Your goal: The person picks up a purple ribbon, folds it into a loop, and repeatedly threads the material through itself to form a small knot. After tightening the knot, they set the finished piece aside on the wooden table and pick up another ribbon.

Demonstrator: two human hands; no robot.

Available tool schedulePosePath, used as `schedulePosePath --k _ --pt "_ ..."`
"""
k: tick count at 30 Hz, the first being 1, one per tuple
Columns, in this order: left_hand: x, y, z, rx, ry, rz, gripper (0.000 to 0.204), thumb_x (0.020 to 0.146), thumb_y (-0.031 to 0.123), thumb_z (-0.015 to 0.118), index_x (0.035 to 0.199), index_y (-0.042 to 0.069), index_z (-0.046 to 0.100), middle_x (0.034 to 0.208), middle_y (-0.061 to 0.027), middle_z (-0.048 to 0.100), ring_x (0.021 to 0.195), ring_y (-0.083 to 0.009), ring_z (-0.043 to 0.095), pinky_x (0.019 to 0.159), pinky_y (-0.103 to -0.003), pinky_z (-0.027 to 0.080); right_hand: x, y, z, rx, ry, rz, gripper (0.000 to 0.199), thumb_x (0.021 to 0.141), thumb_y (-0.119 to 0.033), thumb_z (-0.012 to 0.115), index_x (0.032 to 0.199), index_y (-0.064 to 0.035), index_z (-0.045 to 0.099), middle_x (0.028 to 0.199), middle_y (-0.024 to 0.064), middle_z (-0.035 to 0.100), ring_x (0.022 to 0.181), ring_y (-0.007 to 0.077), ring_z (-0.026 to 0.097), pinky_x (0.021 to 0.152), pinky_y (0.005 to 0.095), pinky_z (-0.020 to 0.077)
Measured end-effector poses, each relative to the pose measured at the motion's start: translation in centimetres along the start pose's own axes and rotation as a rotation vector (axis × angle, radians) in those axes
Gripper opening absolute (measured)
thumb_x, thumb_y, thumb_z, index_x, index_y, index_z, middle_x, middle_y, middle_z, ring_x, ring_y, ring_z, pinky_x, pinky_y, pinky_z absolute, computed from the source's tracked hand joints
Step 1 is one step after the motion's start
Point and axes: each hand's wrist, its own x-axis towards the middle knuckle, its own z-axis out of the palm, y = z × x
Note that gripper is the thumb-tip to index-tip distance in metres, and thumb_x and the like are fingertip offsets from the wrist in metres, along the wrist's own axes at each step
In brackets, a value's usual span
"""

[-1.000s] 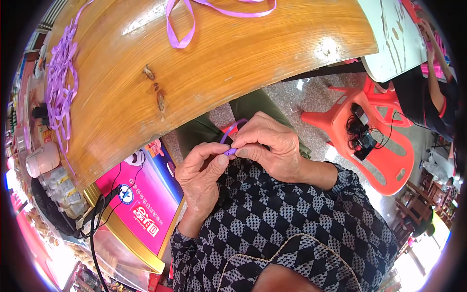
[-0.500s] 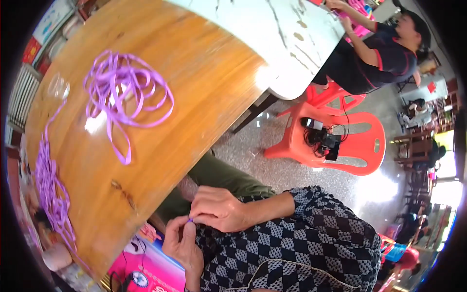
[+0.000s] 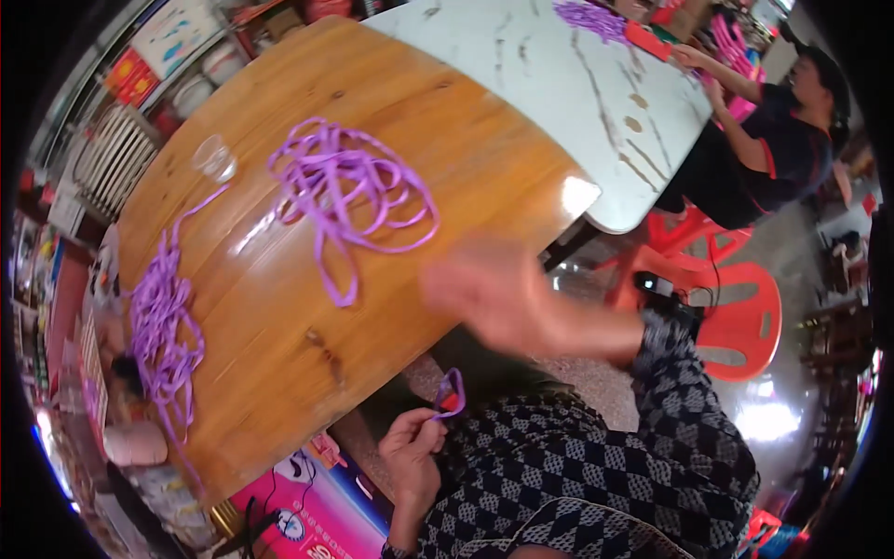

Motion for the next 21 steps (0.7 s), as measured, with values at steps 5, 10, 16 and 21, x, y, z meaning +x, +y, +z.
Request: schedulePosePath --k 5,10,16,21 --pt "-0.3 -0.6 -0.5 -0.076 -0.112 -0.074 0.012 0.082 0.000 0.061 0.093 -0.003 0.061 0.073 -0.0058 0.060 0.058 -0.0083 0.048 0.054 -0.019 0.036 12.8 6.5 5.8 -0.345 -0.098 0.247 0.038 0.081 -0.039 0.059 0.086 -0.0018 0.062 0.074 0.0150 0.061 0.072 0.0282 0.060 0.064 0.0389 0.0455" --pt "-0.2 -0.1 -1.0 0.036 -0.034 -0.102 0.013 0.082 0.005 0.064 0.093 -0.002 0.062 0.073 -0.0035 0.062 0.061 -0.0072 0.052 0.055 -0.018 0.038 12.9 5.3 15.4 -0.575 0.014 0.134 0.046 0.074 -0.030 0.064 0.105 0.0011 0.052 0.098 0.0241 0.059 0.085 0.0364 0.059 0.070 0.0424 0.0481" --pt "0.8 -0.8 -0.2 0.022 -0.111 -0.182 0.012 0.080 0.003 0.064 0.091 -0.002 0.063 0.073 -0.0043 0.062 0.060 -0.0081 0.054 0.054 -0.018 0.039 12.4 8.1 15.8 -0.211 -0.272 0.119 0.021 0.068 -0.009 0.064 0.087 -0.0008 0.059 0.084 0.0218 0.059 0.080 0.0359 0.061 0.067 0.0440 0.0497" --pt "0.9 -0.9 -0.3 0.155 -0.119 -0.112 0.012 0.080 0.003 0.064 0.090 -0.003 0.061 0.070 -0.0065 0.060 0.057 -0.0105 0.051 0.050 -0.020 0.036 13.5 13.9 9.9 -0.330 -0.258 0.357 0.010 0.067 -0.010 0.059 0.071 -0.0017 0.063 0.075 0.0189 0.062 0.075 0.0346 0.062 0.067 0.0428 0.0503"
